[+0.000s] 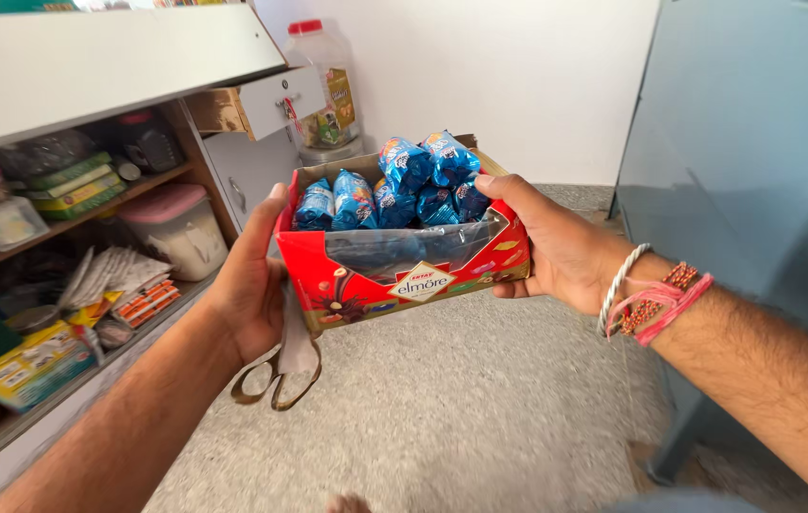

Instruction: The person arranges blue-wrapped snack packets inside a red cardboard box on the floor, then picks up the box and places it on a glass display shelf among other snacks. They also handle a clear plastic bag and a pair of scissors during the process.

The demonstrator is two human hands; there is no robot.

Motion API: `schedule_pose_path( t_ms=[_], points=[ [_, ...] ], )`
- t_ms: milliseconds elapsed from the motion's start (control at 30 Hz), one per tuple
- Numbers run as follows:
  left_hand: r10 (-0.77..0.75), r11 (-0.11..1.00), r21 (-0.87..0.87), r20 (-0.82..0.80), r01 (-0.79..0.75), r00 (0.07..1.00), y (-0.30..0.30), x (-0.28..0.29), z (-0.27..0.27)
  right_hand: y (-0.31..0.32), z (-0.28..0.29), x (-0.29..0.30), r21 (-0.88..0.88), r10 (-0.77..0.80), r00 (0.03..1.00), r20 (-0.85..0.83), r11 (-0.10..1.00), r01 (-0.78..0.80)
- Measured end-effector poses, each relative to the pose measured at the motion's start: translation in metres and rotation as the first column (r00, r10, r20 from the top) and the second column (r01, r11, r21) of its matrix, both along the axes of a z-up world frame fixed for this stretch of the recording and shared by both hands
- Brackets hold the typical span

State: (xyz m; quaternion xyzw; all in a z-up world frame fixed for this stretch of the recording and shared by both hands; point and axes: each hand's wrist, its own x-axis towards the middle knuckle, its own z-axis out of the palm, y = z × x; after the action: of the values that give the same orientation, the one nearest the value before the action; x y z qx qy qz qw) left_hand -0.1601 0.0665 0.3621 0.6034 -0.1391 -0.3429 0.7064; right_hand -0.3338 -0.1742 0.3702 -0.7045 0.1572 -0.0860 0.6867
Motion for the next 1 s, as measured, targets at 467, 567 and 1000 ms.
schedule_pose_path(
  t_ms=[467, 567, 1000],
  points=[
    [0.106, 0.991, -0.079, 0.019, -0.104, 0.994, -0.076, 0.248, -0.087, -0.078, -0.108, 0.273, 0.127, -0.094, 0.993, 0.070, 0.988, 0.085],
    [0.044, 0.987, -0.157, -0.026, -0.047, 0.999, -0.087, 0.278, -0.063, -0.080, -0.089, 0.299, 0.206, -0.142, 0.979, 0.143, 0.972, 0.111],
    [0.095, 0.988, 0.148, -0.359, -0.044, 0.928, -0.096, 0.235, 0.278, -0.090, 0.260, 0.245, 0.180, -0.217, 0.976, -0.018, 0.959, 0.217]
  ],
)
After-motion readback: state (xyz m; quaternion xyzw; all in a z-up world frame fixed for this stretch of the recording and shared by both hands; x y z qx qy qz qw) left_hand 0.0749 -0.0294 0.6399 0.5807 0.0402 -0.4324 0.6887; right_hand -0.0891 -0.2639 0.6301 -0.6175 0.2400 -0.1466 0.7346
